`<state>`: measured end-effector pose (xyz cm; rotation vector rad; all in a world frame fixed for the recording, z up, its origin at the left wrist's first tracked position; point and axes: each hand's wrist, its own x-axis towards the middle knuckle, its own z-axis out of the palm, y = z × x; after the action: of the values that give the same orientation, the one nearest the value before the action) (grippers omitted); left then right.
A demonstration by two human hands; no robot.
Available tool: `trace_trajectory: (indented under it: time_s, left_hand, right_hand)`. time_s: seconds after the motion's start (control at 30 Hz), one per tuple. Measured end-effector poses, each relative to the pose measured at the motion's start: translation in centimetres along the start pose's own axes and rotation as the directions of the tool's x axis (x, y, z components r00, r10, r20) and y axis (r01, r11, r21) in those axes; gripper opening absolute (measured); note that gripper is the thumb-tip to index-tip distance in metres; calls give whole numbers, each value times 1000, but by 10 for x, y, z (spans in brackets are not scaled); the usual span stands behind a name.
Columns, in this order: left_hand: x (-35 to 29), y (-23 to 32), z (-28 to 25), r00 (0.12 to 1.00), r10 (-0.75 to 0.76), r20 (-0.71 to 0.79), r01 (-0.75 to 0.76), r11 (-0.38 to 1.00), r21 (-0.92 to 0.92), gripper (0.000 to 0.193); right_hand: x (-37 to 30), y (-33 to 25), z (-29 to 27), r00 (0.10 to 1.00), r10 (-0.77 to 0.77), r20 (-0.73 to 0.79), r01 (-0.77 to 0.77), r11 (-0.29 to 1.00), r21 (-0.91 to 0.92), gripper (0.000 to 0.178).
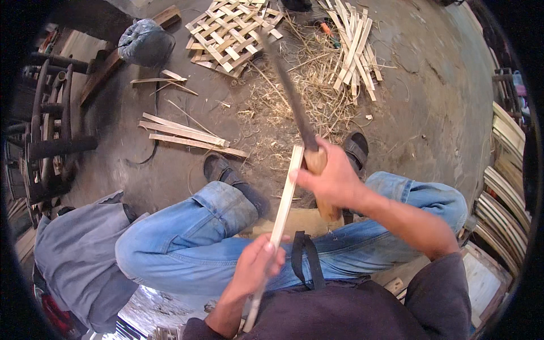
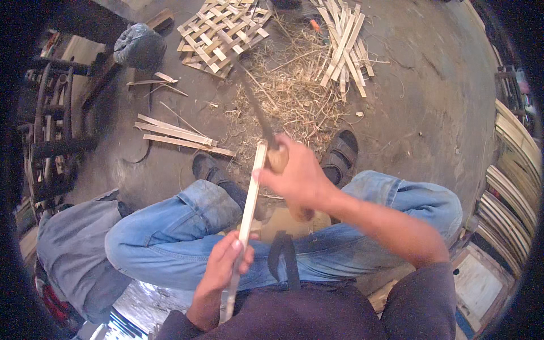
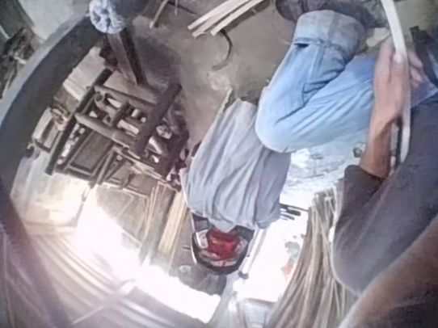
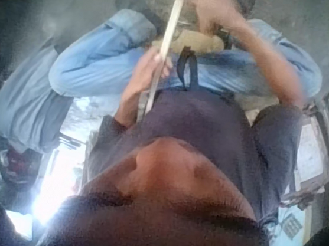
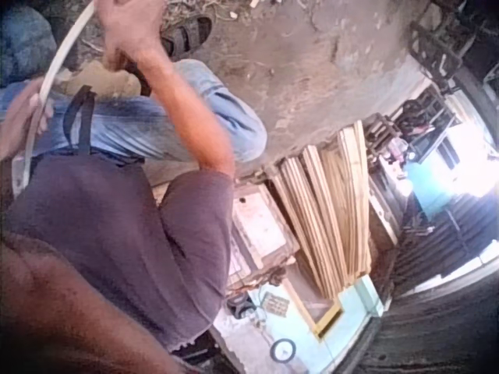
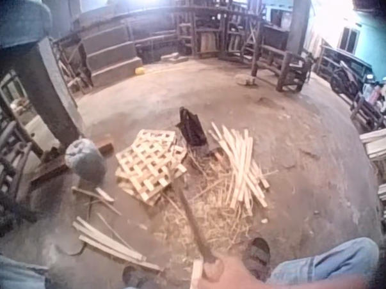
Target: The person sits on the floor and uses a curved knife to shave and shape a thin wooden stick. They repeatedly scrape the stick's surface, rotate it, and inspect the edges while producing wood shavings.
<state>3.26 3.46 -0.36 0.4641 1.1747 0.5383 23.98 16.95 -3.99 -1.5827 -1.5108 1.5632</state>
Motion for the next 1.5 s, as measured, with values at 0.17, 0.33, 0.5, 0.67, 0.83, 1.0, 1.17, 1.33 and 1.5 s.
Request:
trace_trajectory:
  time_s: [0.17,0.33,0.5,0.67,0.83,1.0,1.17,1.33,1.5]
  left_hand:
    - [11,2,-2,989,133,-64,-129,990,59,30]
    - [10,-3,-3,988,129,-82,-122,989,79,33]
    - [12,-2,-1,979,183,-85,-170,974,149,39]
    - [15,-1,-7,991,135,-26,-130,982,139,41]
    - [8,-3,-3,987,145,-66,-128,969,211,46]
    - [6,-7,-4,981,178,-77,-163,973,163,46]
    - [12,-1,-2,946,182,-268,-152,980,129,42]
    - [18,3,-13,984,97,-146,-107,992,-60,42]
    - [11,2,-13,994,102,-44,-105,991,-84,54]
  right_hand:
    - [-36,-1,-35,936,-239,257,351,595,-724,27]
    - [-33,12,-60,949,-291,123,267,531,-805,20]
    - [-21,8,-61,928,-360,91,280,518,-808,19]
    - [-63,-4,-25,854,-276,441,520,429,-739,19]
    - [-34,5,-45,964,-213,160,259,606,-752,16]
    - [-28,-1,-58,972,-170,164,235,645,-727,18]
    - [-44,11,-28,923,-334,191,366,610,-703,19]
    - [-56,26,-12,877,-362,316,459,435,-775,18]
    - [-31,19,-34,936,-336,104,318,684,-656,17]
